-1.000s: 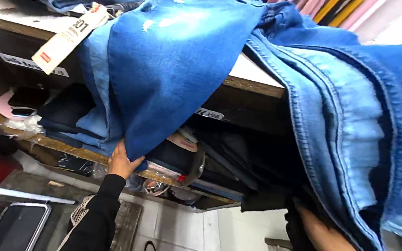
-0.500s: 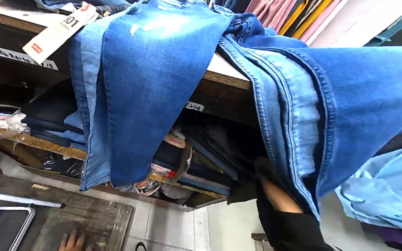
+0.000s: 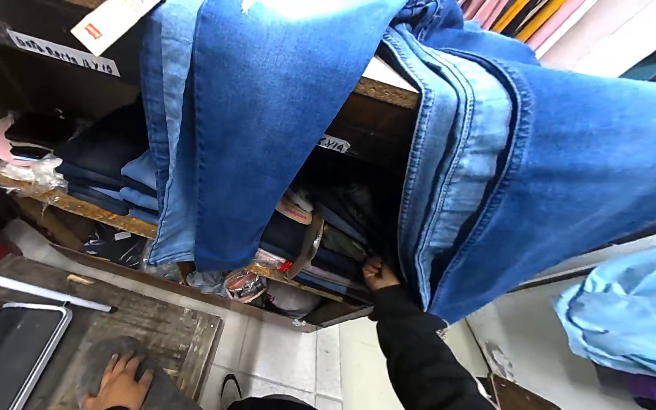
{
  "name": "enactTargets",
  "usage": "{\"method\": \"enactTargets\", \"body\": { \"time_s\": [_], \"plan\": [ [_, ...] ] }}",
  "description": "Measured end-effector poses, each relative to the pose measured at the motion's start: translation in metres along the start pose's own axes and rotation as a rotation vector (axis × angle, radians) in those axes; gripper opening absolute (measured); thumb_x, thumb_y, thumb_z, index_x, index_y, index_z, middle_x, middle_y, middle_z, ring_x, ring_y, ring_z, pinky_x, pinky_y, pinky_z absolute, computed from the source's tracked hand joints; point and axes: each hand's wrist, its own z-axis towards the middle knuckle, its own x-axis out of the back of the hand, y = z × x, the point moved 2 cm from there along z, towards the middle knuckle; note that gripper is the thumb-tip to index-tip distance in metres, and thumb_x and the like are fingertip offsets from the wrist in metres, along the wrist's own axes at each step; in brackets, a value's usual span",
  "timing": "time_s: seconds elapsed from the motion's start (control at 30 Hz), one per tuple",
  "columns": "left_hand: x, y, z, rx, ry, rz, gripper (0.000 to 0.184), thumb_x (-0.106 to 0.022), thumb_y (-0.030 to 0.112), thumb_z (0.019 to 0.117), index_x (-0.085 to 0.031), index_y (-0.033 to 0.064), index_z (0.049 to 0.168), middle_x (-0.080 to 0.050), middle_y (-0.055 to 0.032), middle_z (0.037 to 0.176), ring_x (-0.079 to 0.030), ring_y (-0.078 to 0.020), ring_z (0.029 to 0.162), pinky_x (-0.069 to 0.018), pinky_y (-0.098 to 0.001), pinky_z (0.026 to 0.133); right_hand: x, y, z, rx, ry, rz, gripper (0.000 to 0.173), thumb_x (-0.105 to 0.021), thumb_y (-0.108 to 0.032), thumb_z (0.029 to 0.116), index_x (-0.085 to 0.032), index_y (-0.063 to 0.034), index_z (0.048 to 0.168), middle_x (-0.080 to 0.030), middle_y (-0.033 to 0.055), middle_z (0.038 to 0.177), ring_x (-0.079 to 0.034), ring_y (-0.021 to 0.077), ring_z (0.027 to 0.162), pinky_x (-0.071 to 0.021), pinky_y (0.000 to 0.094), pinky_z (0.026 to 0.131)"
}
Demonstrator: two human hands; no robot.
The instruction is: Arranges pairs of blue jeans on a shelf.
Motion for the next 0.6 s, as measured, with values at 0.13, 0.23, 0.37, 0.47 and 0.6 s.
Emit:
{"method": "enactTargets", "body": {
  "time_s": [0.13, 0.23, 0.37, 0.47, 0.6],
  "plan": [
    [0.004, -0.003, -0.002, -0.037, 0.005, -0.032, 0.047, -0.06, 0.033, 0.1014, -0.058, 0.0152, 0.145, -0.037, -0.0067, 0.164, -0.014, -0.0345, 0.158, -0.005, -0.0729, 0.119, -0.023, -0.046, -0.017, 0.111, -0.012, -0.209, 0.025, -0.041, -0.04, 0.1059, -0.049, -0.0256, 0.088, -0.039, -0.0135, 0.06, -0.037, -0.0026, 0.043, -0.0347, 0.0134, 0.041],
    [0.007, -0.011, -0.007, -0.017, 0.016, -0.072, 0.045, -0.059, 0.031, 0.1025, -0.058, 0.0159, 0.145, -0.036, -0.0062, 0.165, -0.014, -0.0331, 0.158, -0.0036, -0.0706, 0.12, -0.025, -0.051, -0.015, 0.082, -0.002, -0.269, 0.023, -0.042, -0.041, 0.105, -0.049, -0.025, 0.09, -0.041, -0.0129, 0.063, -0.039, -0.0026, 0.045, -0.036, 0.013, 0.042],
    [0.004, -0.017, -0.007, 0.004, 0.052, -0.118, 0.044, -0.059, 0.028, 0.1025, -0.059, 0.0145, 0.144, -0.037, -0.0065, 0.164, -0.013, -0.0329, 0.158, -0.0026, -0.0701, 0.12, -0.026, -0.062, -0.03, 0.024, 0.069, -0.462, 0.021, -0.05, -0.042, 0.1034, -0.053, -0.0213, 0.103, -0.054, -0.0077, 0.08, -0.053, 0.0004, 0.061, -0.047, 0.0163, 0.054],
    [0.002, -0.019, 0.0, 0.027, 0.069, -0.091, 0.042, -0.06, 0.029, 0.1025, -0.06, 0.0172, 0.143, -0.036, -0.005, 0.165, -0.014, -0.0315, 0.158, -0.0049, -0.0706, 0.12, -0.003, -0.077, -0.027, -0.047, -0.075, -0.956, 0.049, -0.043, -0.055, 0.1041, -0.06, -0.0161, 0.128, -0.07, -0.0006, 0.109, -0.066, 0.0074, 0.087, -0.0524, 0.0256, 0.075],
    [0.0, -0.012, 0.007, 0.027, 0.063, -0.053, 0.044, -0.059, 0.031, 0.1026, -0.058, 0.0183, 0.145, -0.031, -0.0059, 0.167, -0.013, -0.0322, 0.158, -0.0076, -0.071, 0.119, 0.024, -0.119, -0.041, 0.025, -0.148, -1.337, 0.047, -0.045, -0.049, 0.1068, -0.06, -0.0137, 0.134, -0.071, 0.007, 0.119, -0.07, 0.0182, 0.098, -0.0562, 0.0371, 0.081]
  ]
}}
